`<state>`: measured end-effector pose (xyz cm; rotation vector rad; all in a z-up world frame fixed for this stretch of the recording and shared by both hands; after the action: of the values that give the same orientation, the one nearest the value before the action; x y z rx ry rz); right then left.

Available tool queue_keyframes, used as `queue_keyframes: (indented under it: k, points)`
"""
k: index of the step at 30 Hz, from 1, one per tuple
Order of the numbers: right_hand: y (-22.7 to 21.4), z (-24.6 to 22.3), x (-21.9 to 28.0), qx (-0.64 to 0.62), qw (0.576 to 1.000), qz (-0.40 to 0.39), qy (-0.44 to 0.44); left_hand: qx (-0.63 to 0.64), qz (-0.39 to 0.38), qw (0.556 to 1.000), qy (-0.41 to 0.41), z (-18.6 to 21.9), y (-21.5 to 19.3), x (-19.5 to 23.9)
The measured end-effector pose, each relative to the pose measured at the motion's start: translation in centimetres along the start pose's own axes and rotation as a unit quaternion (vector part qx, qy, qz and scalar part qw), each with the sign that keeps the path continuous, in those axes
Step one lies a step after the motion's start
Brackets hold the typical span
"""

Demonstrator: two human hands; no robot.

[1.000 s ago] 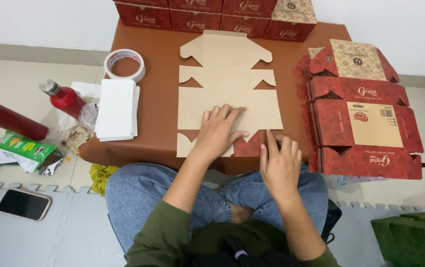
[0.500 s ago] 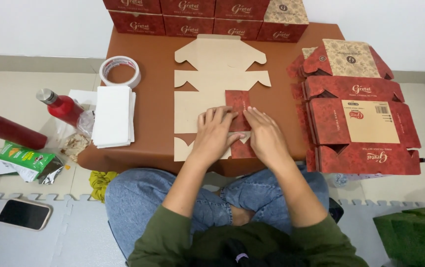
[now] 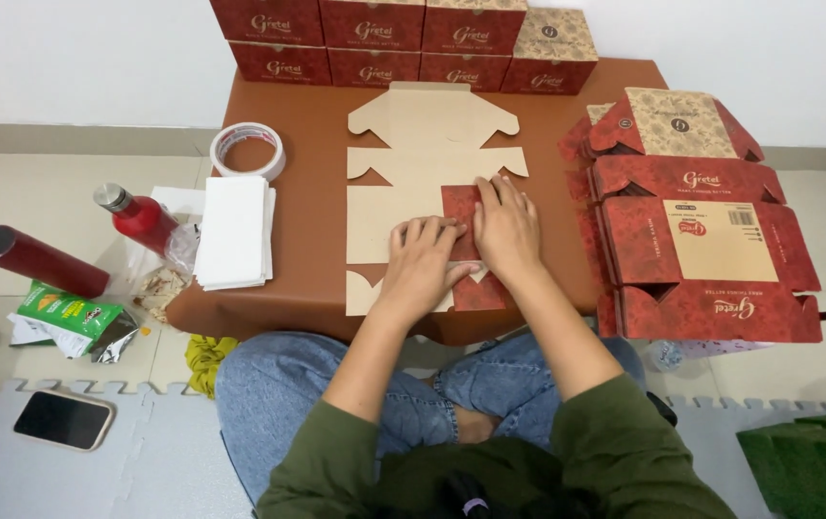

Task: Assembling cardboard boxes by folding pre-scored templates, inserting paper liners, and stacking the finished products.

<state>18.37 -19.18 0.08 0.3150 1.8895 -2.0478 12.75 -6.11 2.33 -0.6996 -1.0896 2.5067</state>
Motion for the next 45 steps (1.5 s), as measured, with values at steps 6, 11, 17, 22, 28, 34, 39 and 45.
queue_keyframes:
  k: [6,11,17,22,28,34,39,45]
  points:
    - [-1.2,0.2,0.0,-0.12,0.993,0.003,-0.015,-0.001,-0.002,1.0,0.002,0.1,0.0,0.2]
    - [-0.7,-0.8,-0.8,-0.138,0.989,0.008,-0.048,-0.002,-0.005,1.0,0.001,0.0,0.1,0.0]
    - [2.2,-0.9,-4.8,-0.105,0.993,-0.025,-0.057,0.002,-0.01,1.0,-0.006,0.1,0.0,0.0]
    - [4.9,1.5,-9.3,-0.073,0.996,0.041,-0.041,0.001,-0.015,1.0,-0.004,0.3,-0.2,0.0]
    - [3.9,3.0,-8.6,-0.111,0.988,0.079,0.073,0.011,-0.018,1.0,-0.008,0.2,0.0,0.0]
    - [1.7,1.9,-7.9,-0.14,0.987,0.068,0.051,0.013,-0.012,1.0,-0.004,0.2,0.0,0.0]
    - [-1.2,-1.2,-7.6,-0.229,0.973,0.017,-0.036,0.013,-0.012,1.0,0.004,0.0,0.2,0.0]
    - [4.5,-1.0,-10.7,-0.144,0.983,-0.07,-0.086,0.015,-0.004,1.0,0.015,0.2,-0.1,0.1]
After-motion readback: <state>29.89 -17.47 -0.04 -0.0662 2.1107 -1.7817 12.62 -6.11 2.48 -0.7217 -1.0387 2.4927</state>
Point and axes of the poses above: each hand's wrist, its own x-axis away from the middle knuckle, its own y-axis out of the palm, z = x × y, the point moved 9 cm from there along -x, towards the middle knuckle, and after that the axes turned 11 degrees about x, right-handed, at the moved point
